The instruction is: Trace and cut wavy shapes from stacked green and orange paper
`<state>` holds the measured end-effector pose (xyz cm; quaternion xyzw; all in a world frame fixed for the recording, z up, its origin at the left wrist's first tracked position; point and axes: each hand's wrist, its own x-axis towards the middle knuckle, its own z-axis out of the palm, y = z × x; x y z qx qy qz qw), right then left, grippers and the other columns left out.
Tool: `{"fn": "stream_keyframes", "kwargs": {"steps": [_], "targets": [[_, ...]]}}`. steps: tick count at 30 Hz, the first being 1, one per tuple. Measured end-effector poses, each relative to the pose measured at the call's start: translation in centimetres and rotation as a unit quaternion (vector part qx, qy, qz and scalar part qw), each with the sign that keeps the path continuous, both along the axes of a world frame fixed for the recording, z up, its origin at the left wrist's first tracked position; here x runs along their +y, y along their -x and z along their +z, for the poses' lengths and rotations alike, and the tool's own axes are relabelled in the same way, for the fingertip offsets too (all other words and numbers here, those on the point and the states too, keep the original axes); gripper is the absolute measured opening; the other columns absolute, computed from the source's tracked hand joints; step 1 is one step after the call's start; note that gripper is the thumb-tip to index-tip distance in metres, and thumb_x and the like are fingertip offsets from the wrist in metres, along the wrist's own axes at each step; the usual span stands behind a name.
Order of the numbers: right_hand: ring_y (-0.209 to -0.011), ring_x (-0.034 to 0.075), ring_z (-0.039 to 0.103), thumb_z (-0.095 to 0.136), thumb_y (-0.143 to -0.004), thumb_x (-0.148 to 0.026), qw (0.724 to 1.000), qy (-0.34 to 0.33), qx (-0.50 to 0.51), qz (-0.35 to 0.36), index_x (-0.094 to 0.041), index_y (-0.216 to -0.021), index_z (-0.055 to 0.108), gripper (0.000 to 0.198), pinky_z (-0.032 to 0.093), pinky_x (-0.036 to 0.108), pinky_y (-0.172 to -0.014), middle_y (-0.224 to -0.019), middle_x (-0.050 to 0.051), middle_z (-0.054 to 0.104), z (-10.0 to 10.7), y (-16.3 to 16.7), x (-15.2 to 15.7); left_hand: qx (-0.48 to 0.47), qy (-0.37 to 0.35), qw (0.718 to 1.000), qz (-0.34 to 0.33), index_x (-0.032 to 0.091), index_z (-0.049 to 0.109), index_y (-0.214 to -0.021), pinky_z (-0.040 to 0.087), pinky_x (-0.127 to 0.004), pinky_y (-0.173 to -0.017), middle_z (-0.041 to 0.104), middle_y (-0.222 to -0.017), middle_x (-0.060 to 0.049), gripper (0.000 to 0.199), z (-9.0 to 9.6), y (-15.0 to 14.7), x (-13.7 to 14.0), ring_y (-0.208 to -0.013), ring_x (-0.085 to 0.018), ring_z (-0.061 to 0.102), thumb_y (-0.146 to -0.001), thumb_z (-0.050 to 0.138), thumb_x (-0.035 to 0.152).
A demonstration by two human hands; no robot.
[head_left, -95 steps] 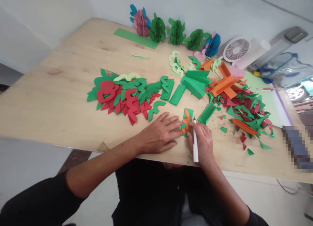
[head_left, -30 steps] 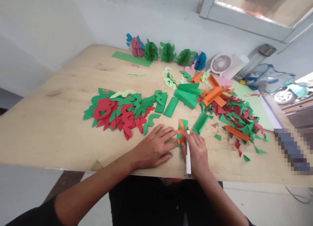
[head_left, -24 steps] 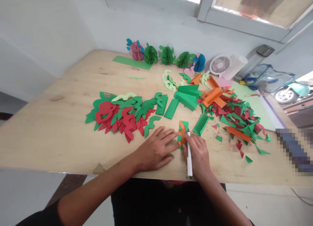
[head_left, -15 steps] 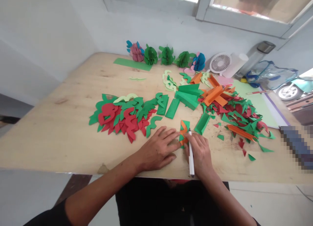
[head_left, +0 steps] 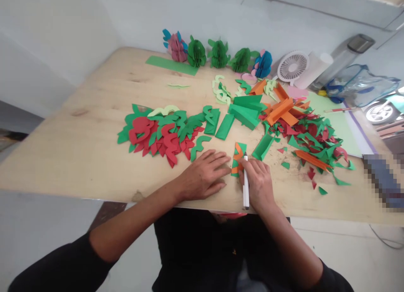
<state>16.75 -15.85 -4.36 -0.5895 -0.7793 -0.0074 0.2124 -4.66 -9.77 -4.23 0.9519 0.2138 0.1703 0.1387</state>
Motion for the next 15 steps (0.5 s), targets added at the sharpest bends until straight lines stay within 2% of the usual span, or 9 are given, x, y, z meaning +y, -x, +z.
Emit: {"fn": "stream_keyframes", "kwargs": {"steps": [7,15], "targets": [[-0.095,0.024,0.057,0.045,-0.097,-0.021,1.000,-0.008,0.000,-0.002,-0.019,-0.112,0.063,0.023,0.039,0.037,-0.082,-0.096,0.008,0.067,0.01,0.13,0.04,-0.008,0.010,1.000,0.002,0.013,0.058,-0.125,0.034,-0.052,-0.113,0.057,-0.139,-0.014,0.036,0.19,0.59,-0.34,-0.133,-0.029,0.046,-0.096,0.045,0.029],[-0.098,0.023,0.057,0.046,-0.097,-0.021,1.000,-0.004,-0.003,-0.004,-0.018,-0.111,0.064,0.023,0.039,0.036,-0.083,-0.098,0.008,0.068,0.18,0.22,-0.03,0.034,-0.044,0.998,-0.031,0.015,0.056,-0.129,0.036,-0.052,-0.111,0.053,-0.142,-0.014,0.038,0.13,0.11,-0.29,-0.130,-0.031,0.047,-0.095,0.047,0.030]]}}
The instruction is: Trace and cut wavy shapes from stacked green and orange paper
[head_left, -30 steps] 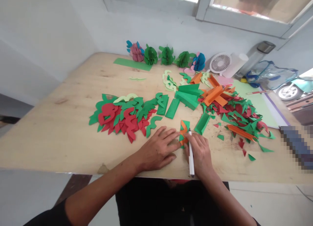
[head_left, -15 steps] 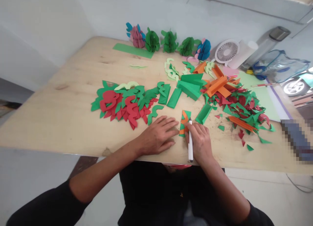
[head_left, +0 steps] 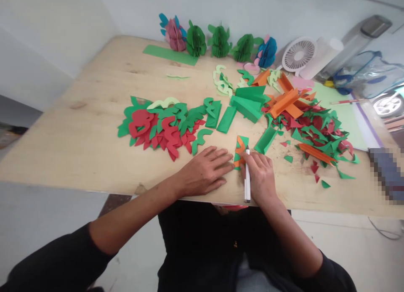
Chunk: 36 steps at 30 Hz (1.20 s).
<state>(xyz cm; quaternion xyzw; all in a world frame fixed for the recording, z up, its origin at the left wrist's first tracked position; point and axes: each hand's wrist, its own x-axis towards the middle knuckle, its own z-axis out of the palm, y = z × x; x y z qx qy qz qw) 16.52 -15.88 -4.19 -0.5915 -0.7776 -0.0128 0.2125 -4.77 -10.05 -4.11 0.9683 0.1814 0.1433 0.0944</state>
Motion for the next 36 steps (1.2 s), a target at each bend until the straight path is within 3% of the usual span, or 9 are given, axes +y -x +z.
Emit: {"fn": "stream_keyframes", "kwargs": {"steps": [13,28,36], "targets": [[-0.097,0.024,0.057,0.046,-0.095,-0.016,1.000,0.000,-0.011,0.002,-0.020,-0.113,0.063,0.025,0.038,0.036,-0.083,-0.096,0.007,0.067,-0.1,-0.1,-0.1,-0.033,0.013,0.999,0.025,0.012,0.062,-0.119,0.037,-0.050,-0.111,0.055,-0.140,-0.016,0.035,0.3,-0.9,0.4,-0.132,-0.031,0.047,-0.094,0.048,0.033],[-0.103,0.025,0.057,0.045,-0.097,-0.017,1.000,0.003,0.002,0.008,-0.018,-0.116,0.063,0.026,0.039,0.038,-0.086,-0.099,0.009,0.068,0.2,0.1,-0.2,-0.070,0.014,0.994,0.086,0.011,0.064,-0.108,0.038,-0.049,-0.111,0.060,-0.135,-0.015,0.028,-0.9,-3.6,1.9,-0.131,-0.029,0.050,-0.097,0.045,0.028],[-0.103,0.024,0.058,0.048,-0.098,-0.019,1.000,0.004,0.007,0.002,-0.018,-0.112,0.064,0.022,0.040,0.037,-0.087,-0.097,0.008,0.069,0.2,0.3,-0.1,-0.062,0.044,0.993,0.092,0.012,0.059,-0.121,0.034,-0.051,-0.114,0.059,-0.136,-0.015,0.033,-0.9,-3.5,1.9,-0.133,-0.029,0.047,-0.095,0.048,0.028]]}}
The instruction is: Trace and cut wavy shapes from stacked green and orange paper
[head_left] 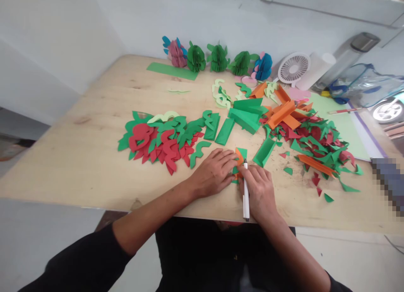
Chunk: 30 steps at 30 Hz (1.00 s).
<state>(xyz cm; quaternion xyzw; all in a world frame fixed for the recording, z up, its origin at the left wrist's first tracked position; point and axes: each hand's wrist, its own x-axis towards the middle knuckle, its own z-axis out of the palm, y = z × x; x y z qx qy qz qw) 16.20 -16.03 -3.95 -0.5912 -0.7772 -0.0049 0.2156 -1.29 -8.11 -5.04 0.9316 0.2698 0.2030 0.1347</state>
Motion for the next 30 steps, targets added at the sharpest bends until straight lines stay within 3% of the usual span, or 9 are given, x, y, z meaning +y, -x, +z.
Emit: {"fn": "stream_keyframes", "kwargs": {"steps": [11,30], "targets": [[-0.103,0.024,0.058,0.048,-0.097,-0.019,1.000,-0.007,-0.009,-0.003,-0.018,-0.112,0.065,0.022,0.040,0.038,-0.088,-0.098,0.008,0.070,-0.05,0.06,0.06,0.012,0.017,1.000,-0.002,0.011,0.059,-0.124,0.032,-0.052,-0.116,0.053,-0.142,-0.017,0.036,0.50,0.03,0.03,-0.136,-0.030,0.044,-0.094,0.048,0.029],[-0.101,0.022,0.058,0.045,-0.099,-0.021,1.000,0.009,0.016,-0.002,-0.020,-0.118,0.064,0.027,0.039,0.035,-0.085,-0.099,0.008,0.069,-0.10,-0.48,0.10,0.005,0.015,1.000,-0.005,0.013,0.059,-0.124,0.030,-0.050,-0.115,0.052,-0.143,-0.015,0.036,-0.38,0.24,0.42,-0.137,-0.029,0.042,-0.094,0.051,0.029]]}}
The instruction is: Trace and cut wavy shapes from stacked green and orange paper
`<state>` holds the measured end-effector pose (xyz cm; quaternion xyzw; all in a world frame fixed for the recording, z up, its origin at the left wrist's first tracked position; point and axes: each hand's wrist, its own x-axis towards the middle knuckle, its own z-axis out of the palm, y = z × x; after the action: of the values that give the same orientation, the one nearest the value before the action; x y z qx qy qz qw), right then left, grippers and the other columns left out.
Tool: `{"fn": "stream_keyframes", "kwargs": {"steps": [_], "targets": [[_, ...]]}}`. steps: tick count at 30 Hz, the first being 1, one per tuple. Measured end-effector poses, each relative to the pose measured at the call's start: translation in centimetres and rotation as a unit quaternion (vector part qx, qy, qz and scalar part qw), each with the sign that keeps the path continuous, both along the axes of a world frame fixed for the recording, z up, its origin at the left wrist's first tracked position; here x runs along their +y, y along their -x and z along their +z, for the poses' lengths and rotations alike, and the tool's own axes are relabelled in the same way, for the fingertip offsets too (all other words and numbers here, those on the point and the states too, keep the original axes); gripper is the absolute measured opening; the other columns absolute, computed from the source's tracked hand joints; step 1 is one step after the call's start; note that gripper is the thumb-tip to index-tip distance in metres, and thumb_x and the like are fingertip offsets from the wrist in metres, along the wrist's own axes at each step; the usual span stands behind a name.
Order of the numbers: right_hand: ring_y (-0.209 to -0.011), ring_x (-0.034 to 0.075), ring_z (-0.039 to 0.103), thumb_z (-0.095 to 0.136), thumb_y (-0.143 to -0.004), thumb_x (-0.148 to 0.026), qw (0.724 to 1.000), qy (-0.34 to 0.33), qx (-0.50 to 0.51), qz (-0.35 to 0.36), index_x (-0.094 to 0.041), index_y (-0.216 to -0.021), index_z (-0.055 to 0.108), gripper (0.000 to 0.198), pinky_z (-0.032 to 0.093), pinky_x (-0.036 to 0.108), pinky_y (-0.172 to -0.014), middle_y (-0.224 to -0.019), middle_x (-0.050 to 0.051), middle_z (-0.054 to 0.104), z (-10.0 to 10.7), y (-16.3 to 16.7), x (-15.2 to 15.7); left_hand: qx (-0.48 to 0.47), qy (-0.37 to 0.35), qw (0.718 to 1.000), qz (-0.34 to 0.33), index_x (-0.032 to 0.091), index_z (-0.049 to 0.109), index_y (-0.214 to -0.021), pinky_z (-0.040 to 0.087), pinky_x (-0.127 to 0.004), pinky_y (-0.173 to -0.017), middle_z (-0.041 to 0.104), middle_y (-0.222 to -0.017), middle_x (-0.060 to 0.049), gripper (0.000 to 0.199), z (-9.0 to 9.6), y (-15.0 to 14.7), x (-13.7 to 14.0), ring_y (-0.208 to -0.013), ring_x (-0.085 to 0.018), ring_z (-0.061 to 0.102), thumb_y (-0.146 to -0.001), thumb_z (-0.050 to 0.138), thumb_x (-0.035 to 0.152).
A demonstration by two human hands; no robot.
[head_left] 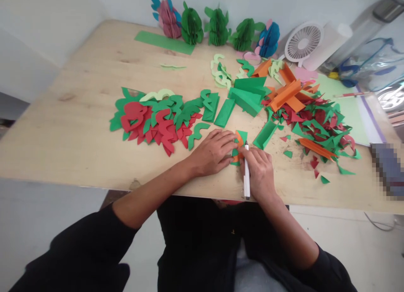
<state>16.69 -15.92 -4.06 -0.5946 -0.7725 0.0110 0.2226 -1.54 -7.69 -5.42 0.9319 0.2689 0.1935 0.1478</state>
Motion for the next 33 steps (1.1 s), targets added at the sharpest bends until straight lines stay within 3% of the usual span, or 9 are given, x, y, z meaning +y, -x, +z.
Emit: {"fn": "stream_keyframes", "kwargs": {"steps": [33], "targets": [[-0.100,0.023,0.059,0.046,-0.097,-0.018,1.000,-0.019,-0.002,-0.001,-0.022,-0.124,0.062,0.031,0.040,0.035,-0.083,-0.099,0.008,0.068,-0.63,-0.16,0.00,-0.010,0.017,1.000,-0.011,0.014,0.060,-0.121,0.030,-0.050,-0.116,0.055,-0.140,-0.013,0.033,0.50,0.10,-0.15,-0.137,-0.029,0.041,-0.092,0.049,0.025]]}}
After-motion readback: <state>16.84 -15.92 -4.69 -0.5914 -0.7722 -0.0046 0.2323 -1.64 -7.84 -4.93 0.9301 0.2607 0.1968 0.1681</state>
